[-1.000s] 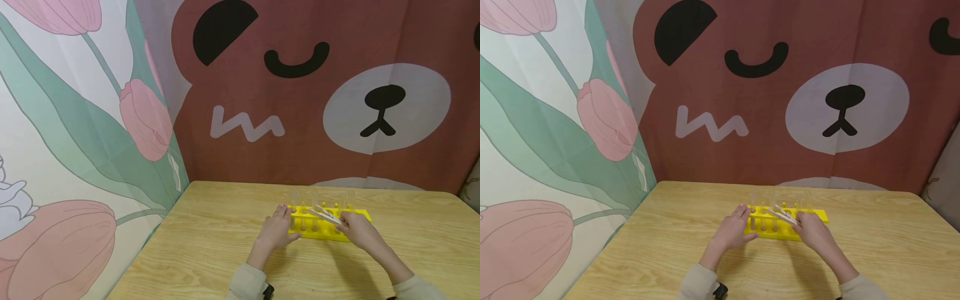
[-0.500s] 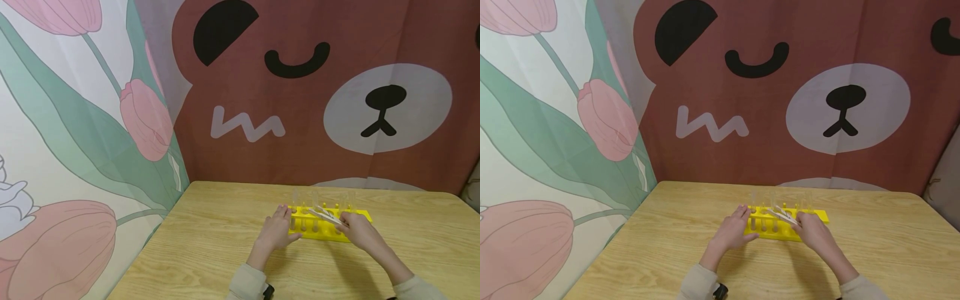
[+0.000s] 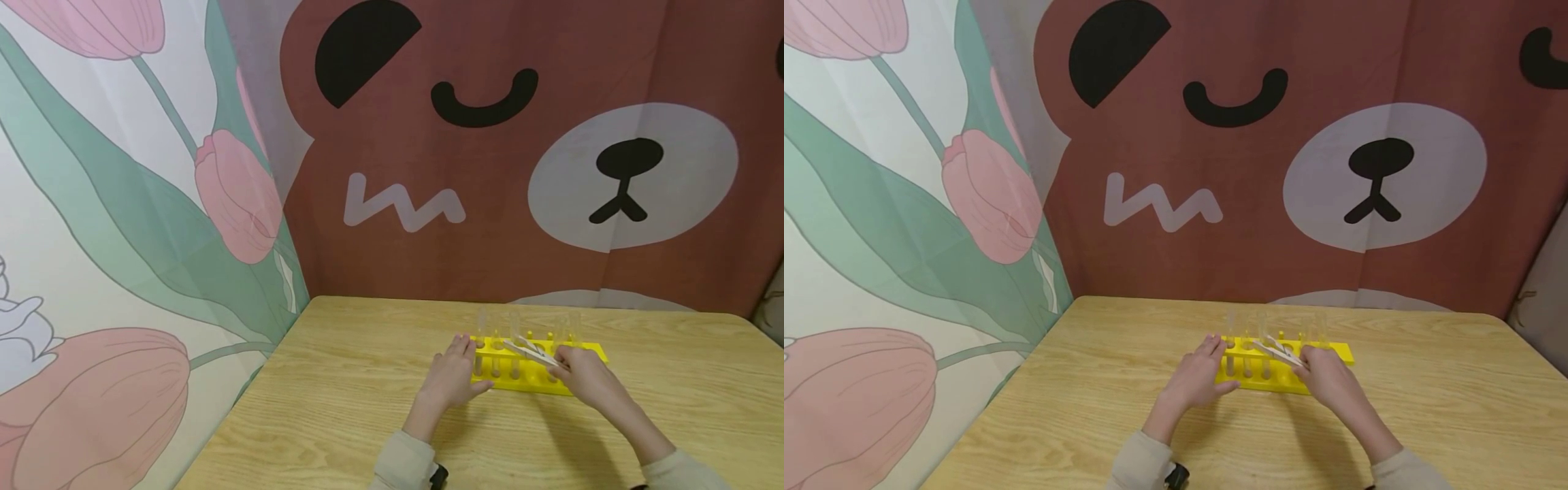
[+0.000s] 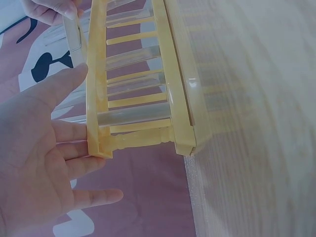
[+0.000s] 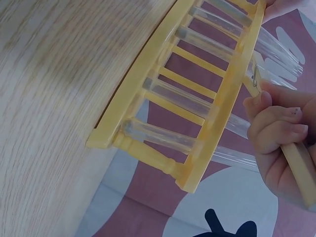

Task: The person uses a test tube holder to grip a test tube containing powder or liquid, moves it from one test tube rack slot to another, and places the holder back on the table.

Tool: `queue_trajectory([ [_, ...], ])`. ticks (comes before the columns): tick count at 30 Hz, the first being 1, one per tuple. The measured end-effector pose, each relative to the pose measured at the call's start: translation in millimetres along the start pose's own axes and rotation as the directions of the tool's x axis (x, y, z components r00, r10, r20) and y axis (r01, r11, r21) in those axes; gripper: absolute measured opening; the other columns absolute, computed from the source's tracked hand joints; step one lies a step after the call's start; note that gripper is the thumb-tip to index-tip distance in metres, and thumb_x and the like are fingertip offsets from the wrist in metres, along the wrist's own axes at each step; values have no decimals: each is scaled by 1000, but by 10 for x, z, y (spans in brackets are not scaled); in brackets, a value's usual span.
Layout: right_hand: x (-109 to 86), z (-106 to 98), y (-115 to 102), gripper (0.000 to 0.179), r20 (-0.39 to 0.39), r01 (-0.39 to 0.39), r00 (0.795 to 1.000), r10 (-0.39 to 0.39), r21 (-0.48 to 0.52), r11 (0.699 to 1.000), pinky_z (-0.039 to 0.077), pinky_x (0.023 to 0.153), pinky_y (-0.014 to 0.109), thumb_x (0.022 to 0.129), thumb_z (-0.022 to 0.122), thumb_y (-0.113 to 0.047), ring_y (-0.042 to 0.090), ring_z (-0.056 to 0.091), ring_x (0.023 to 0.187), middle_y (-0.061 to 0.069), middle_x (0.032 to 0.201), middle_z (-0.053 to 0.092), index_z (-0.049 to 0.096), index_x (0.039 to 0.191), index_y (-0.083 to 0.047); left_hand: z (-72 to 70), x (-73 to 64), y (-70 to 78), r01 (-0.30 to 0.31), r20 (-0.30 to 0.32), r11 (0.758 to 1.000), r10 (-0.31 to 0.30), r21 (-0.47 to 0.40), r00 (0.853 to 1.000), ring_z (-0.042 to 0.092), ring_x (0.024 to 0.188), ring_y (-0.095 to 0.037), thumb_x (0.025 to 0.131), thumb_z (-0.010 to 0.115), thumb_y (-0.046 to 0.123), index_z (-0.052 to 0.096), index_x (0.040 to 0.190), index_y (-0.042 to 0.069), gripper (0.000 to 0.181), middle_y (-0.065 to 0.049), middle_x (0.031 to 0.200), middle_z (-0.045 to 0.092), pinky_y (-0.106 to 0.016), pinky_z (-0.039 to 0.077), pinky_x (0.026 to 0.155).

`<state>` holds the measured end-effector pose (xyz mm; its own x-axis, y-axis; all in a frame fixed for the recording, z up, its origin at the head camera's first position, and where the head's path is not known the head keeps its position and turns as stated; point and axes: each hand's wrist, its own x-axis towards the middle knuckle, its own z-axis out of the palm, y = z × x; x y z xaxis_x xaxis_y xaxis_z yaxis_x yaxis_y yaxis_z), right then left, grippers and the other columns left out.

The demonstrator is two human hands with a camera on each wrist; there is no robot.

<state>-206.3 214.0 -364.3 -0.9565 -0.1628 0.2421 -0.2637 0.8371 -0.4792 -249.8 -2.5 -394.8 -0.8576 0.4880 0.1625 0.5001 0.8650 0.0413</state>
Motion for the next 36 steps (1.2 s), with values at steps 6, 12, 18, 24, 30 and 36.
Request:
queue_trajectory([
  [6,6,16,-16,18,-5,-7,1000,7,-9,1000,25,41,22,81,62,-4,11,31,47,0,55,36,48,69,-5,-6,1,-1,-12,-4,1000,12,16,1000,19,132,-15,83,48,57,33,139,9,75,-4,144,26,-40,36,94],
  [12,10,27,-29,18,-11,-14,1000,14,-25,1000,26,41,22,81,62,-4,12,31,47,1,55,36,49,70,-5,-11,2,-2,-24,-13,999,24,37,1000,20,131,-16,83,47,58,34,138,9,75,-5,143,27,-39,38,93],
  [18,19,28,-24,18,-10,-10,1000,10,-26,1000,26,41,22,82,62,-5,12,31,47,1,55,37,49,70,-5,-17,0,-3,-21,-14,999,21,34,1000,20,131,-16,83,47,58,34,138,9,75,-5,143,27,-39,38,93],
  [24,21,33,-29,17,-4,-14,1000,14,-28,1000,27,41,23,81,63,-5,12,33,47,1,56,39,50,70,-4,-20,-4,-3,-21,-15,999,22,32,1000,20,131,-16,83,48,58,35,138,9,75,-5,143,28,-39,38,92],
  [30,34,27,-29,17,1,-15,1000,15,-21,1000,28,41,23,82,62,-5,12,33,47,1,56,39,50,70,-3,-25,-2,-2,-22,-15,999,23,41,1000,21,131,-16,83,48,57,35,138,9,75,-5,143,28,-38,38,92],
  [36,39,39,-4,18,18,-23,1000,24,-7,1000,28,41,23,83,61,-6,12,33,47,1,56,38,49,70,-4,-16,-7,-5,-15,-5,1000,15,27,1000,20,131,-16,83,48,57,34,139,9,75,-5,143,27,-39,37,93],
])
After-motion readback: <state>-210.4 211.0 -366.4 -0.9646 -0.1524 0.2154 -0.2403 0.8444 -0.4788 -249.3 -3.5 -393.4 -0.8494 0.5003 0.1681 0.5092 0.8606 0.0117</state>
